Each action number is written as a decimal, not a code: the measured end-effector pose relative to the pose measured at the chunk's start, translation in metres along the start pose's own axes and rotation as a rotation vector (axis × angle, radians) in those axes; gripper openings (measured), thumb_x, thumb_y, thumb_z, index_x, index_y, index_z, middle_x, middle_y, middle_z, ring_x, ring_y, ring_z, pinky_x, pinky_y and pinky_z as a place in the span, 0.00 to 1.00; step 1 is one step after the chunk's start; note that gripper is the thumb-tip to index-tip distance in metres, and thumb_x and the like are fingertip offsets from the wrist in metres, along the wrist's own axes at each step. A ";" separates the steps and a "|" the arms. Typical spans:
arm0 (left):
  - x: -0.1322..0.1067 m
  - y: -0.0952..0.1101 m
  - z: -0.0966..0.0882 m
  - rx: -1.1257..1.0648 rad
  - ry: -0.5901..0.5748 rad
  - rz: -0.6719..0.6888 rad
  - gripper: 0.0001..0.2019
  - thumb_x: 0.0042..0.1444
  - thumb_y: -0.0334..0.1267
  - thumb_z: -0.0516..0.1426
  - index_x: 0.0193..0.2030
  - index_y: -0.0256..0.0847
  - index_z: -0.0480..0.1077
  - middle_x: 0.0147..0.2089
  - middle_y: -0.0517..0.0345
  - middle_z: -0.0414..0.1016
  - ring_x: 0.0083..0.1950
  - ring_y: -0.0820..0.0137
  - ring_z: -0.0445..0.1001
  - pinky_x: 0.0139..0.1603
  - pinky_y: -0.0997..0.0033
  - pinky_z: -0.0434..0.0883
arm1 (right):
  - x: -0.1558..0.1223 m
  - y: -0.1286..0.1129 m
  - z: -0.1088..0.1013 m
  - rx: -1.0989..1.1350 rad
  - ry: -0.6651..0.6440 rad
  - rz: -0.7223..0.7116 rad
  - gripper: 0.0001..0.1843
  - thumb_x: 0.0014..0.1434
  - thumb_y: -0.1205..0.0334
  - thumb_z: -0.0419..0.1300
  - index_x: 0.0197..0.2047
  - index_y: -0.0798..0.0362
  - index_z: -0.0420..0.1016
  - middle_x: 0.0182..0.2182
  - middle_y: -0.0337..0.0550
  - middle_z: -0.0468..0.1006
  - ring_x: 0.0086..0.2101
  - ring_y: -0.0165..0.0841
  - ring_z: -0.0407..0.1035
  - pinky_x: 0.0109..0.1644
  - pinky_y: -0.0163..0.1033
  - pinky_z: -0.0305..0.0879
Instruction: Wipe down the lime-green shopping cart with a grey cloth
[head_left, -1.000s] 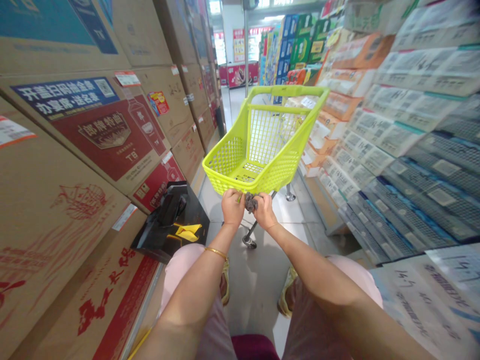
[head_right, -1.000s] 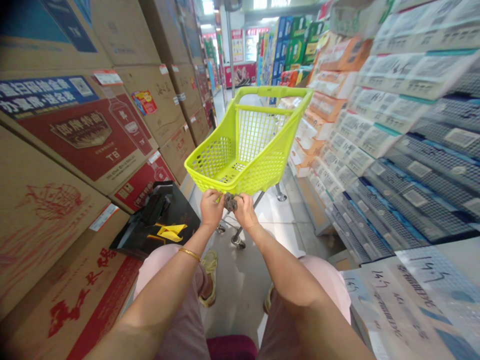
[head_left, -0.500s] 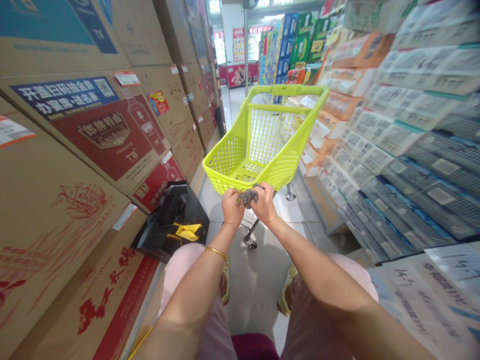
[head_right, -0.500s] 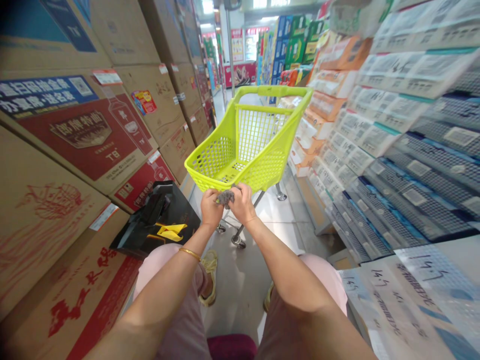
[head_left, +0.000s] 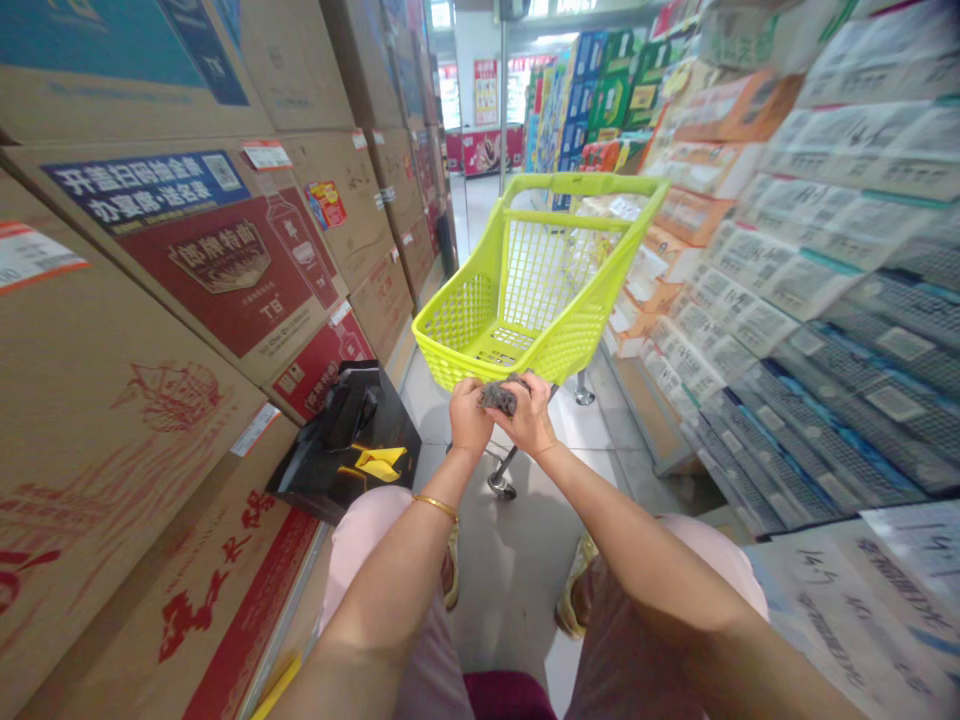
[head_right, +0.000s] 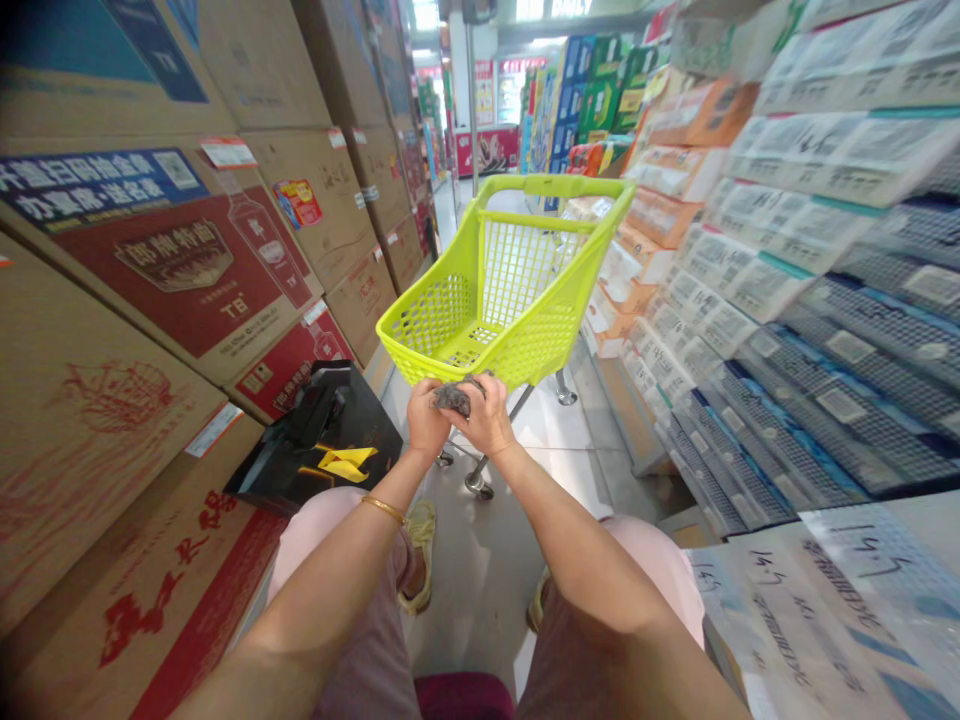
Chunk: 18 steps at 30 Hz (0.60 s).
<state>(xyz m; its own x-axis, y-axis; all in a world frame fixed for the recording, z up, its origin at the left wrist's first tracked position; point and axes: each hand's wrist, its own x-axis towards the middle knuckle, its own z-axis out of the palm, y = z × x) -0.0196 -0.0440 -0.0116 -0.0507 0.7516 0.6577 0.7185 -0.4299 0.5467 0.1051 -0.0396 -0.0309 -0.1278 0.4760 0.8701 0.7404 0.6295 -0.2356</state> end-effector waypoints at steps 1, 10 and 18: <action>0.000 -0.001 0.000 0.019 -0.012 0.020 0.10 0.51 0.27 0.52 0.21 0.39 0.64 0.28 0.58 0.66 0.33 0.70 0.65 0.35 0.70 0.63 | -0.002 0.004 0.002 -0.016 -0.007 0.008 0.17 0.54 0.56 0.58 0.46 0.50 0.65 0.46 0.48 0.59 0.47 0.40 0.58 0.53 0.51 0.59; 0.005 -0.009 0.000 0.068 -0.006 0.118 0.08 0.56 0.36 0.55 0.30 0.39 0.73 0.30 0.56 0.69 0.35 0.69 0.67 0.39 0.68 0.65 | -0.010 0.024 -0.008 -0.002 -0.048 -0.095 0.15 0.52 0.70 0.55 0.45 0.52 0.66 0.43 0.48 0.61 0.44 0.38 0.59 0.48 0.47 0.65; 0.005 -0.006 -0.003 0.082 -0.030 0.128 0.08 0.56 0.36 0.54 0.29 0.39 0.73 0.30 0.56 0.68 0.35 0.69 0.67 0.39 0.68 0.65 | 0.018 0.011 -0.011 0.003 0.078 -0.042 0.15 0.54 0.67 0.55 0.47 0.51 0.63 0.44 0.48 0.61 0.46 0.37 0.61 0.50 0.49 0.65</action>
<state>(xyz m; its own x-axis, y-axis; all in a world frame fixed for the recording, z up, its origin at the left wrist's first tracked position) -0.0266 -0.0394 -0.0103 0.0654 0.7085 0.7027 0.7721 -0.4820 0.4142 0.1176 -0.0308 -0.0128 -0.1062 0.3999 0.9104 0.7336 0.6496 -0.1998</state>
